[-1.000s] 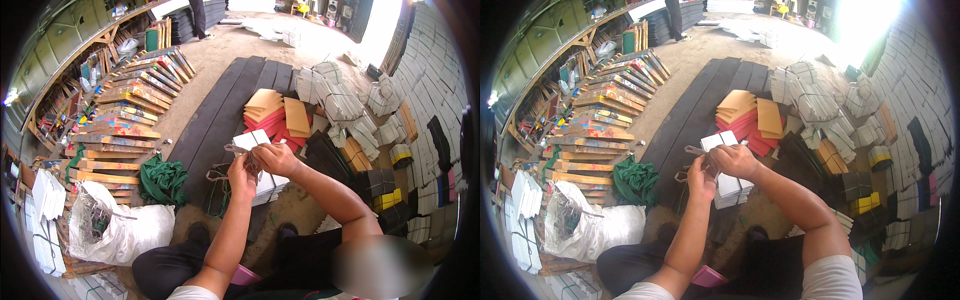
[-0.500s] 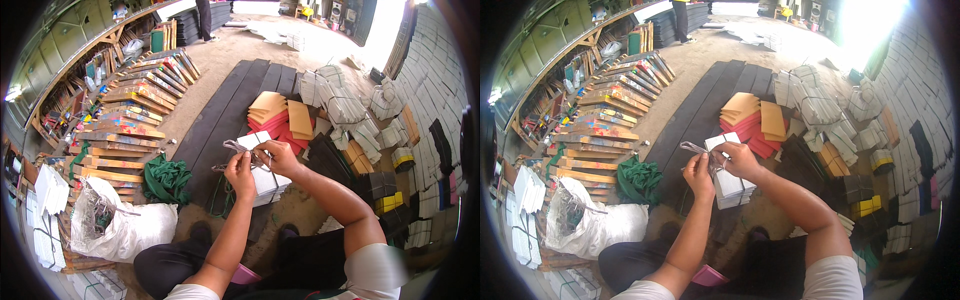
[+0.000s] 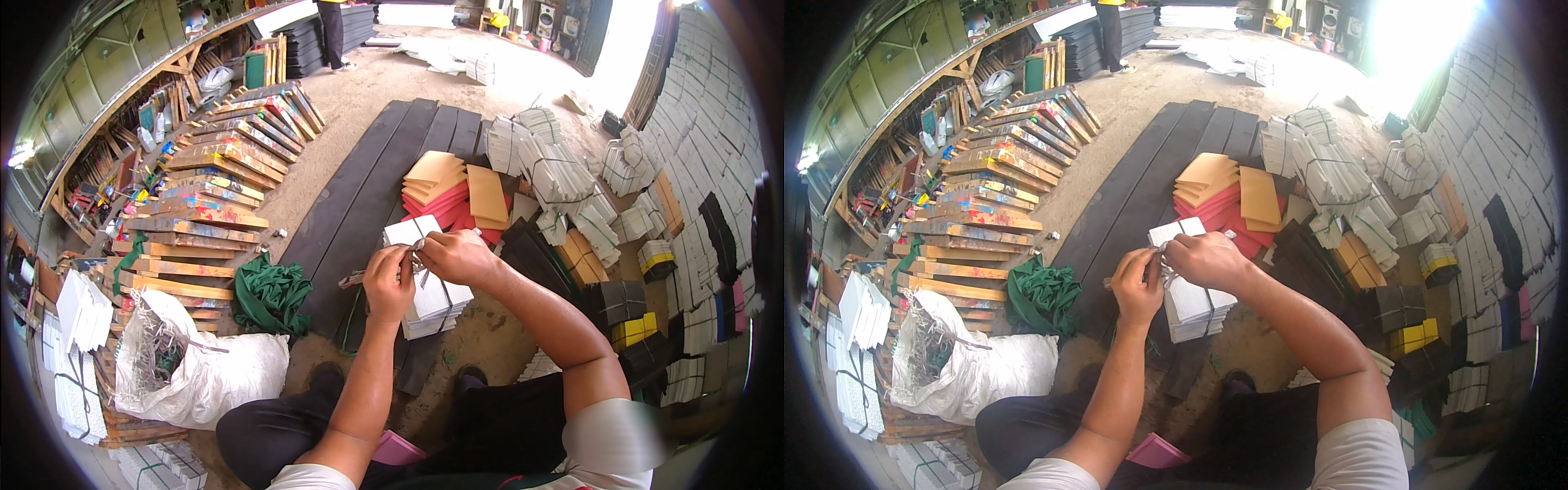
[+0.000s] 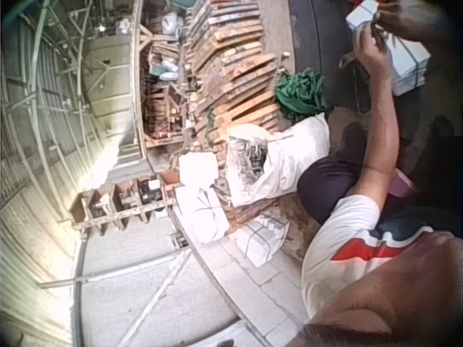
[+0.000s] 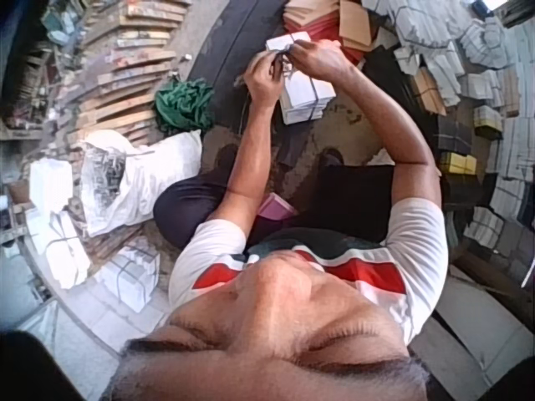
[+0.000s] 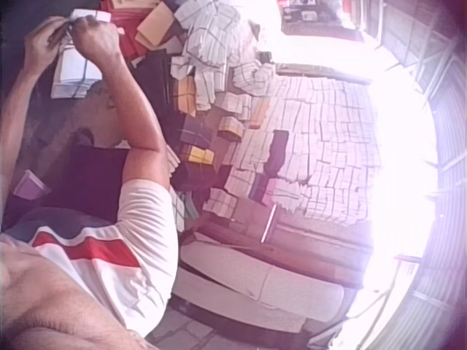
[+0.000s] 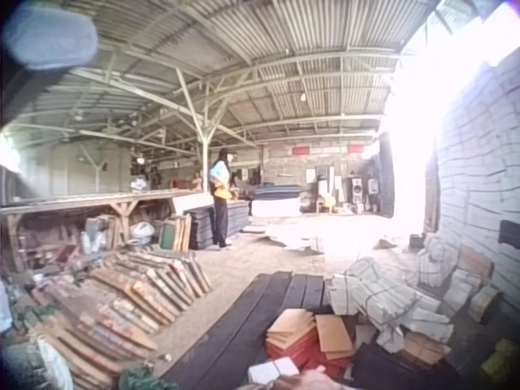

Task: The person ties bundles of white foam sheets with string, then uses a utility knife to cut the string. The person moves and stacks the tied bundles on the floor in a workshop area.

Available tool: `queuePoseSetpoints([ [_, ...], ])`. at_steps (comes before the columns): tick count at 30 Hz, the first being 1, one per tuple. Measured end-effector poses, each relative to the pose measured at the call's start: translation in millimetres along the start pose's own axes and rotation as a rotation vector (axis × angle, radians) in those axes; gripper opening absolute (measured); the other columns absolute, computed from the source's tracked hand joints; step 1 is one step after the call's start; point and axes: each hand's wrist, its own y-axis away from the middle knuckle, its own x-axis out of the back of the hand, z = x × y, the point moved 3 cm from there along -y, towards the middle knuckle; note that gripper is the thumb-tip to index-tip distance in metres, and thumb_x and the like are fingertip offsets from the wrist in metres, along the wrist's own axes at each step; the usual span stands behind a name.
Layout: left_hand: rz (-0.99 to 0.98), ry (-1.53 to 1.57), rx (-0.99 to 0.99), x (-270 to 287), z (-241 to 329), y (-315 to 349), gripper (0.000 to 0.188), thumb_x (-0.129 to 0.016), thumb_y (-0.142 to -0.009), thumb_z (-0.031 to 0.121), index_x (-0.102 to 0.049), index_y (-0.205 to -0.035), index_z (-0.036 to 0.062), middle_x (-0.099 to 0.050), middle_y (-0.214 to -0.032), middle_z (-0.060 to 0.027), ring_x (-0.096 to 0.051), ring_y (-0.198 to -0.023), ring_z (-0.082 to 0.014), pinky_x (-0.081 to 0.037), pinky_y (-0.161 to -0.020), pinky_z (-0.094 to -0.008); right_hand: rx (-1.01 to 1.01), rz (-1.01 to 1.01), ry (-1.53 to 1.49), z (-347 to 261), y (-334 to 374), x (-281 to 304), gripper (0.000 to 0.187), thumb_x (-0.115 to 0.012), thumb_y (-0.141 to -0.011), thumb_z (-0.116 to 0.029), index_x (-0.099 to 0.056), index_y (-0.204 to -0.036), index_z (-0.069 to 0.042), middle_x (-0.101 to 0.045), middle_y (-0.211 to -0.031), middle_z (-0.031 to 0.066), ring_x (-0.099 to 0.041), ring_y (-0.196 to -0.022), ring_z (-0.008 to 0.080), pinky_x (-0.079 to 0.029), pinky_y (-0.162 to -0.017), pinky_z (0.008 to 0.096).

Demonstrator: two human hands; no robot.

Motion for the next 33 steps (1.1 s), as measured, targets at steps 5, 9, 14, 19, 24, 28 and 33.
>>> queuePoseSetpoints([
  [5, -0.012, 0.108, 0.165, -1, -4, 5, 0.006, -0.071, -0.091, 0.0, -0.071, -0.096, -0.0033, -0.073, -0.091, -0.012, -0.072, -0.081, -0.0218, -0.055, -0.071, -0.0324, 0.006, 0.014, 0.022, 2, 3, -14, 0.012, -0.07, -0.084, -0.012, -0.062, -0.09, -0.005, -0.064, -0.076, 0.008, -0.068, -0.061, 0.0299, -0.056, -0.052, 0.0425],
  [9, 0.113, 0.524, 0.613, -12, -14, 20, 0.008, -0.071, -0.096, 0.006, -0.072, -0.096, -0.0017, -0.072, -0.089, -0.0051, -0.067, -0.077, -0.0145, -0.052, -0.068, -0.0294, -0.184, 0.241, -0.358, 2, 4, -13, 0.007, -0.066, -0.091, -0.006, -0.067, -0.095, 0.001, -0.069, -0.08, 0.0104, -0.069, -0.063, 0.0224, -0.055, -0.057, 0.0346],
  [14, 0.356, 0.937, 0.89, -22, -21, 31, 0.012, -0.072, -0.096, 0.009, -0.071, -0.095, -0.0027, -0.069, -0.087, -0.0027, -0.062, -0.079, -0.0097, -0.05, -0.073, -0.0251, -0.593, 0.182, -0.725, -1, 6, -34, 0.01, -0.067, -0.092, -0.005, -0.069, -0.097, 0.004, -0.073, -0.082, 0.0134, -0.072, -0.074, 0.016, -0.056, -0.068, 0.031],
  [19, 0.136, 0.48, 0.635, -9, -27, 26, 0.009, -0.07, -0.097, 0.006, -0.07, -0.097, -0.0029, -0.069, -0.09, -0.0019, -0.061, -0.074, -0.0072, -0.048, -0.067, -0.0232, -0.324, 0.261, -0.521, -3, 2, -20, 0.016, -0.064, -0.088, -0.001, -0.066, -0.103, -0.002, -0.072, -0.093, 0.0148, -0.073, -0.081, 0.0322, -0.058, -0.071, 0.0407],
  [24, 0.054, 0.256, 0.367, -4, -14, 14, 0.005, -0.07, -0.095, 0.002, -0.069, -0.095, -0.003, -0.069, -0.086, -0.0046, -0.06, -0.071, -0.0076, -0.047, -0.062, -0.0246, -0.335, 0.135, -0.427, -5, 0, -18, 0.012, -0.063, -0.091, -0.004, -0.063, -0.103, -0.004, -0.07, -0.099, 0.0145, -0.071, -0.086, 0.0367, -0.057, -0.072, 0.0456],
  [28, 0.047, 0.277, 0.341, -5, -13, 14, 0.005, -0.07, -0.094, 0.0, -0.068, -0.096, -0.0034, -0.069, -0.087, -0.0072, -0.062, -0.07, -0.0095, -0.048, -0.062, -0.0255, -0.411, 0.147, -0.475, -4, 0, -22, 0.01, -0.064, -0.091, -0.003, -0.06, -0.1, -0.002, -0.068, -0.096, 0.016, -0.069, -0.084, 0.04, -0.055, -0.07, 0.0483],
  [33, 0.043, 0.203, 0.272, -6, -8, 14, 0.007, -0.07, -0.091, -0.002, -0.068, -0.097, -0.0041, -0.071, -0.089, -0.0118, -0.068, -0.075, -0.0208, -0.053, -0.067, -0.0309, -0.458, 0.057, -0.283, -17, 0, -16, 0.014, -0.062, -0.09, -0.004, -0.055, -0.101, -0.003, -0.065, -0.096, 0.0166, -0.068, -0.078, 0.0409, -0.053, -0.065, 0.0507],
])
